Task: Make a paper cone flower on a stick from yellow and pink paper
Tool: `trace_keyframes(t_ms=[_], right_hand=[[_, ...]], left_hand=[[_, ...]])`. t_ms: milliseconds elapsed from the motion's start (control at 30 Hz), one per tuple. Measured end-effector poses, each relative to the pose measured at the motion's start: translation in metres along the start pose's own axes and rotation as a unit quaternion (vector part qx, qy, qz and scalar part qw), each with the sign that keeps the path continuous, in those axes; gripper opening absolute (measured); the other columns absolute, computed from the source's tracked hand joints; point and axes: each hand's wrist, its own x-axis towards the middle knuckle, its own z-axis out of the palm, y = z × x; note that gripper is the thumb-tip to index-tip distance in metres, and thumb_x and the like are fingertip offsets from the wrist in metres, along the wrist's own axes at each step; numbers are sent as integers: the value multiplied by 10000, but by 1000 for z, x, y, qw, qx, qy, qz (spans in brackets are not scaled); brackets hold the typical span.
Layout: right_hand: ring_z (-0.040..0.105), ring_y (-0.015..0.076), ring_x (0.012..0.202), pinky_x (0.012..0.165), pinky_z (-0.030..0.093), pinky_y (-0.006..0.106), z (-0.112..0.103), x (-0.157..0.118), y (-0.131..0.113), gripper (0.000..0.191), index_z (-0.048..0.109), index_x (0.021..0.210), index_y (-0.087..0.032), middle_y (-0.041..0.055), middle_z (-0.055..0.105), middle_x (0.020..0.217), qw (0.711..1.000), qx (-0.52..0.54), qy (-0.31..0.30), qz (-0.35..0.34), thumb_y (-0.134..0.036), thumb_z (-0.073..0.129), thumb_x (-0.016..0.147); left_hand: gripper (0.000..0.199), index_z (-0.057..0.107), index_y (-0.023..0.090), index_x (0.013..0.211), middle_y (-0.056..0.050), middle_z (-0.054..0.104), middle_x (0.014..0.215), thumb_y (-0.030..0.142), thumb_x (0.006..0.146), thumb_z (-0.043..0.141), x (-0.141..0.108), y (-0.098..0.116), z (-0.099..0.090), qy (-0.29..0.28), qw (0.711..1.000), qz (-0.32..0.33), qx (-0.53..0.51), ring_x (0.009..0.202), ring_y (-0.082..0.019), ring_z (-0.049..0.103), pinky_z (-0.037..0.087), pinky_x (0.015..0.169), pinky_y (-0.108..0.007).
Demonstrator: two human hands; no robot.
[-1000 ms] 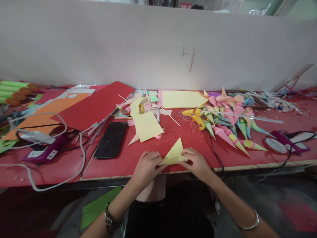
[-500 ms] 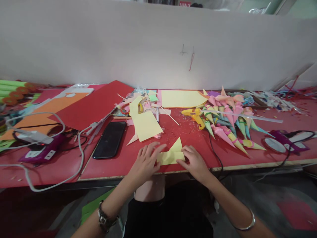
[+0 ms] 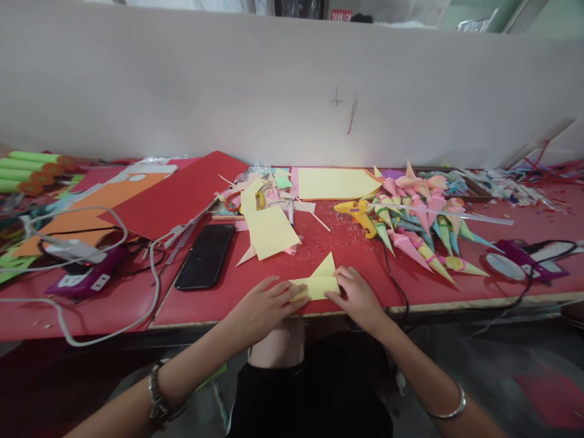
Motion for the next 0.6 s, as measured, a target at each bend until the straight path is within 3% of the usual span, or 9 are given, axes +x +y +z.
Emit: trace_keyframes(t_ms=[133, 200, 267, 333, 433, 600], right_hand=[[464, 172, 724, 634, 410, 283, 0, -1, -1, 187, 478, 656, -178, 34, 507, 752, 1000, -9, -9, 8, -299, 502, 796], [479, 190, 794, 677, 425, 302, 0, -4, -3, 130, 531, 800, -162, 61, 524, 843, 999, -28, 14, 10, -290, 511, 790], [470, 217, 902, 748, 420, 334, 1, -8, -6, 241, 523, 1016, -169, 97, 515, 996, 996, -75, 45, -12, -243, 517, 787], [445, 234, 981, 804, 399, 363, 1, -13, -10, 372, 480, 1147, -259, 96, 479, 1134, 987, -139, 39, -68, -153, 497, 790], [437, 237, 1010, 819, 392, 376, 0, -20, -14, 501, 456, 1177, -383, 54, 454, 1229, 970, -196, -7, -142, -69, 457, 788], [426, 250, 1043, 833, 400, 403, -7, -29, -3, 566, 406, 1228, -397, 47, 439, 1277, 964, -214, -31, -153, -55, 448, 779]], left_hand=[[427, 410, 289, 1223, 6, 522, 1223, 149, 821, 451, -13, -10, -8, -30, 999, -9, -11, 1101, -161, 466, 287, 923, -308], [420, 412, 299, 1222, 15, 529, 1215, 151, 829, 437, -16, -14, -11, -51, 999, 2, -19, 1116, -152, 455, 269, 938, -300], [422, 403, 302, 1229, 22, 528, 1215, 151, 836, 424, -16, -17, -12, -62, 998, 13, -24, 1128, -148, 443, 246, 954, -298], [429, 389, 294, 1241, 19, 516, 1230, 149, 839, 413, -16, -18, -12, -65, 997, 16, -27, 1126, -147, 444, 239, 959, -299], [444, 373, 288, 1254, 4, 490, 1257, 151, 833, 413, -15, -17, -12, -69, 997, 7, -37, 1111, -135, 459, 257, 947, -286], [404, 423, 289, 1221, -1, 509, 1240, 177, 833, 416, -13, -14, -16, -78, 996, -5, -44, 1067, -132, 493, 296, 915, -264]])
